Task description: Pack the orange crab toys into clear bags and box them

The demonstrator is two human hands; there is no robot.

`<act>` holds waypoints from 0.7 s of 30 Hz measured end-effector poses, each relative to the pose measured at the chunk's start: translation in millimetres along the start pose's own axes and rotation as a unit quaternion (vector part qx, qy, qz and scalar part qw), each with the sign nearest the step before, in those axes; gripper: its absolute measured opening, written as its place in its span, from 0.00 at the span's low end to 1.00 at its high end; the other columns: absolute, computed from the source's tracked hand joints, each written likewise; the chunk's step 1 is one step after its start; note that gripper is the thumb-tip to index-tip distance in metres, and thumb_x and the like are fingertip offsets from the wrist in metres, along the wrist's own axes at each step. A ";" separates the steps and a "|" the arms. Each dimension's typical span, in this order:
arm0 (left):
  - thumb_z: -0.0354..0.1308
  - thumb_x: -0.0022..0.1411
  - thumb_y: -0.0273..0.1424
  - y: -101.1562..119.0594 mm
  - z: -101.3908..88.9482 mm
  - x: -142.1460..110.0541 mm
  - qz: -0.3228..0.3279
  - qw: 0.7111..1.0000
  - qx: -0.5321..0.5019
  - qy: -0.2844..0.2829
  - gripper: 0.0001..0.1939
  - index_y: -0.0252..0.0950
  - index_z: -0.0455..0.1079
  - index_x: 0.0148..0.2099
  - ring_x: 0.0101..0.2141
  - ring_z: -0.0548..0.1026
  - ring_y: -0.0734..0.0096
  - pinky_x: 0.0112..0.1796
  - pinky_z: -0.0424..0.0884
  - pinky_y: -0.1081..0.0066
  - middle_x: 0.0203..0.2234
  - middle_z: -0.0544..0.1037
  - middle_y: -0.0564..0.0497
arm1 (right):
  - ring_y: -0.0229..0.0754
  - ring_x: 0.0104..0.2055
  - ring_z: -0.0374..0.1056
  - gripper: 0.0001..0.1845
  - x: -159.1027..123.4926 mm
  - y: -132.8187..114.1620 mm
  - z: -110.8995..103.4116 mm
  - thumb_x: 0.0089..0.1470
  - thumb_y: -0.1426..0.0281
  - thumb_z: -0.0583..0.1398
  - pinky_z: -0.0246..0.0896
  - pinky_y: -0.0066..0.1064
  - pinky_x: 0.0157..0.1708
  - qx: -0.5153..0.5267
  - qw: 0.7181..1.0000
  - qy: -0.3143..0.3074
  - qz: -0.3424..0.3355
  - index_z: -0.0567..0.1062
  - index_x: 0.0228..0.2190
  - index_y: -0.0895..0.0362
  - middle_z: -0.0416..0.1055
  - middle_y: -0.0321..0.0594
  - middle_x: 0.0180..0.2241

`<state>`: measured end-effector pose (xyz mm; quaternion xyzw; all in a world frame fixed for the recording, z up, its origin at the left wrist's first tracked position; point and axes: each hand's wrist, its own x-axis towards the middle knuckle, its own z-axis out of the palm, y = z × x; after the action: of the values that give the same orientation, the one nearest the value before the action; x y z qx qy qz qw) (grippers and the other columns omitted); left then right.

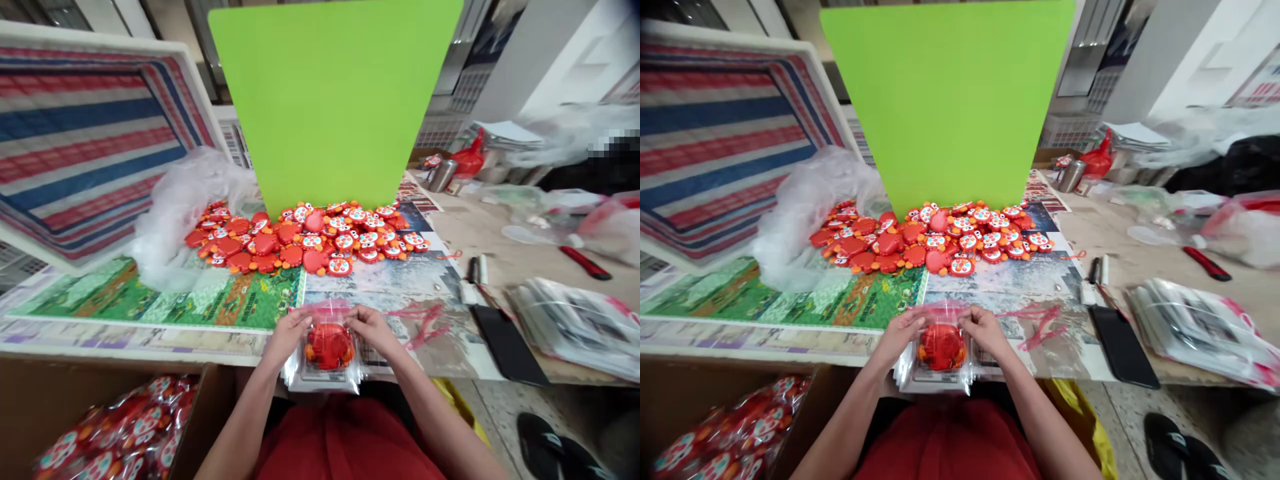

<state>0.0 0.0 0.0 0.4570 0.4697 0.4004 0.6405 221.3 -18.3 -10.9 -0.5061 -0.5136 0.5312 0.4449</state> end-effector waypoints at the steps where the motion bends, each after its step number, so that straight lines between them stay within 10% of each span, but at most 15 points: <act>1: 0.67 0.50 0.43 -0.4 0.1 0.6 0.002 1.000 0.002 -0.002 0.24 0.33 0.73 0.44 0.44 0.78 0.57 0.44 0.72 0.61 0.41 0.81 0.42 | 0.36 0.22 0.62 0.09 -0.5 -0.9 -0.1 0.48 0.62 0.61 0.59 0.29 0.26 -0.005 1.000 0.000 -0.001 0.72 0.26 0.55 0.69 0.32 0.21; 7: 0.66 0.50 0.43 3.0 11.0 1.3 -0.004 0.999 -0.006 -0.036 0.23 0.33 0.74 0.44 0.38 0.79 0.60 0.40 0.73 0.64 0.37 0.82 0.45 | 0.49 0.42 0.67 0.14 -2.1 -19.3 8.9 0.51 0.67 0.61 0.64 0.43 0.44 -0.222 0.937 0.169 -0.211 0.73 0.42 0.52 0.73 0.43 0.40; 16: 0.57 0.57 0.34 13.5 22.6 0.3 0.083 0.987 0.121 -0.063 0.15 0.36 0.75 0.45 0.42 0.76 0.59 0.38 0.72 0.66 0.36 0.81 0.48 | 0.49 0.42 0.66 0.21 9.8 -45.2 49.5 0.61 0.76 0.51 0.66 0.40 0.43 -0.480 0.797 0.002 -0.365 0.69 0.54 0.53 0.75 0.46 0.37; 21: 0.51 0.57 0.27 16.1 21.3 -0.3 0.141 0.966 0.212 -0.049 0.13 0.34 0.76 0.40 0.35 0.75 0.62 0.39 0.70 0.66 0.31 0.80 0.49 | 0.49 0.39 0.66 0.21 11.9 -45.8 49.5 0.61 0.76 0.50 0.64 0.39 0.40 -0.515 0.775 -0.006 -0.368 0.68 0.54 0.54 0.74 0.45 0.33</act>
<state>19.2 -0.5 18.5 0.6627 0.4426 0.3552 0.4887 168.9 -7.8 31.8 -0.4292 -0.8597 -0.0136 0.2766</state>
